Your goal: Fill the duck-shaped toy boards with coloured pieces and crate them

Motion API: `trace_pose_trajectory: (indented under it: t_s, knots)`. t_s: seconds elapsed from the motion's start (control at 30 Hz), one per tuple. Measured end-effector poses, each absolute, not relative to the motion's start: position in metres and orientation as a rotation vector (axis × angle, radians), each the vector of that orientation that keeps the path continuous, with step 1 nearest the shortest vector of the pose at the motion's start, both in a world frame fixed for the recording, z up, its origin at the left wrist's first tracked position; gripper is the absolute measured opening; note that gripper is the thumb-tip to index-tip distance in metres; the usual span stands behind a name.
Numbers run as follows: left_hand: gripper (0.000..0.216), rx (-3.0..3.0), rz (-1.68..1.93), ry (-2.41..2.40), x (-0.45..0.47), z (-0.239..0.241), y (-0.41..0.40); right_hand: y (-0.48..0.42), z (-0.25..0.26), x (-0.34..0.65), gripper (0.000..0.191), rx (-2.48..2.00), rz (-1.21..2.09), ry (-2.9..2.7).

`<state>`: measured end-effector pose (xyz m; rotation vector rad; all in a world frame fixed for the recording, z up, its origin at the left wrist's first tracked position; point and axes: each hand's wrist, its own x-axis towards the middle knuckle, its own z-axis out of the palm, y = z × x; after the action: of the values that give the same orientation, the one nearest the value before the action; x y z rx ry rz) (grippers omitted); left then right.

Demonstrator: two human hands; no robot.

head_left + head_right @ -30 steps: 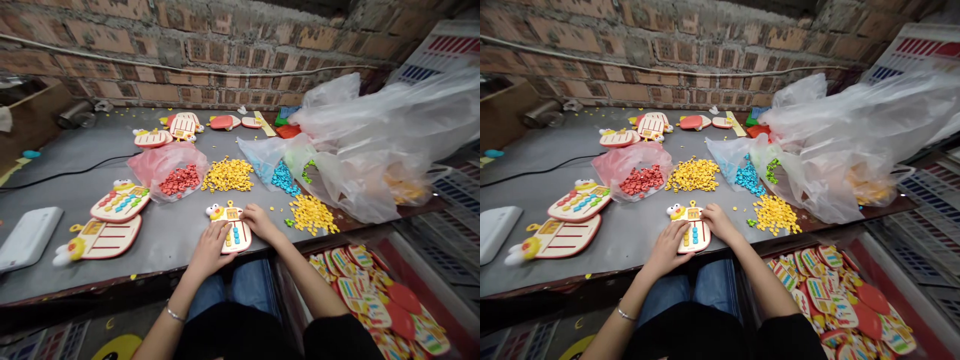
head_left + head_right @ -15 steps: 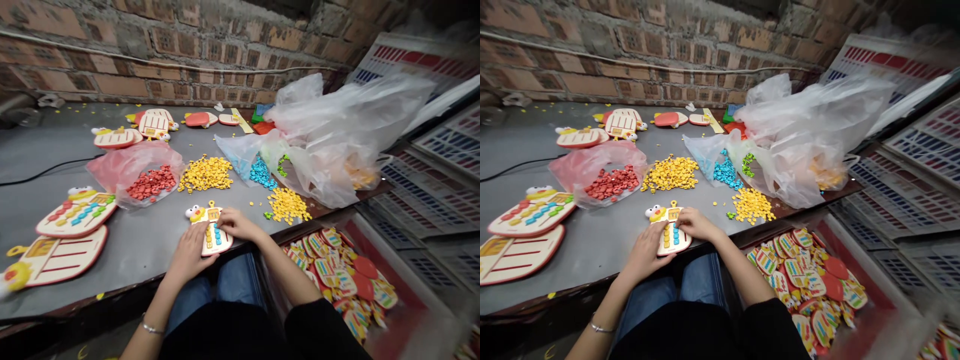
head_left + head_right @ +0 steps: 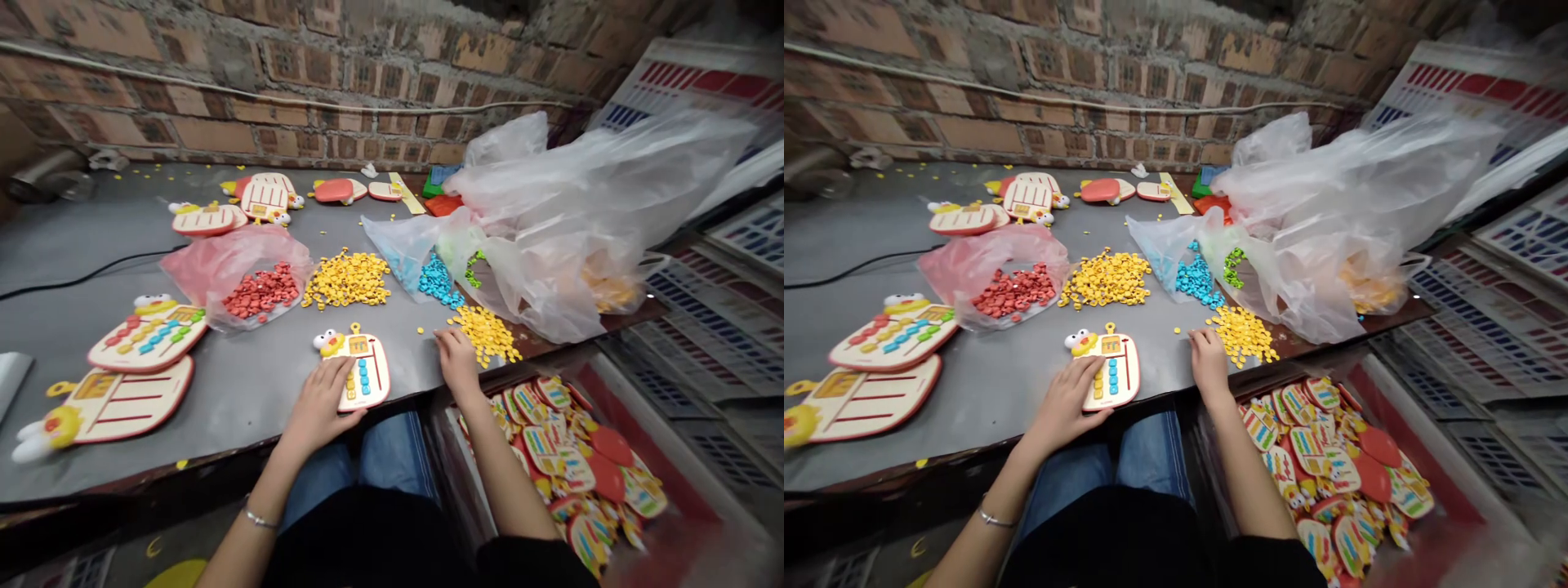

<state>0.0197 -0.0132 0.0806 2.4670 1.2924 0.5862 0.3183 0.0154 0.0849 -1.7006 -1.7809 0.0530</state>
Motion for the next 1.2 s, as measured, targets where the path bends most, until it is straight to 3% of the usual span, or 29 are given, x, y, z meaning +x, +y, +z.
trace_pose_trajectory:
  t_s: [0.17, 0.33, 0.6, 0.77, 0.9, 1.2]
  knots:
    - [0.077, 2.464, 0.603, 1.273, 0.02, 0.082, -0.013, 0.034, 0.098, 0.26, 0.025, -1.345, 0.304, -1.927]
    - [0.077, 2.451, 0.606, 1.288, 0.02, 0.082, -0.014, 0.053, 0.089, 0.22, 0.022, -1.362, 0.322, -2.143]
    - [0.077, 2.458, 0.61, 1.284, 0.02, 0.08, -0.012, 0.02, 0.111, 0.256, 0.012, -1.207, 0.505, -2.195]
    - [0.076, 2.473, 0.621, 1.28, 0.02, 0.081, -0.012, 0.006, 0.096, 0.327, 0.017, -1.787, 0.016, -1.833]
    - [0.076, 2.467, 0.626, 1.285, 0.02, 0.081, -0.012, 0.012, 0.079, 0.351, 0.02, -2.028, -0.031, -1.774]
    - [0.077, 2.461, 0.624, 1.291, 0.02, 0.081, -0.014, 0.036, 0.094, 0.251, 0.01, -1.362, 0.42, -1.788]
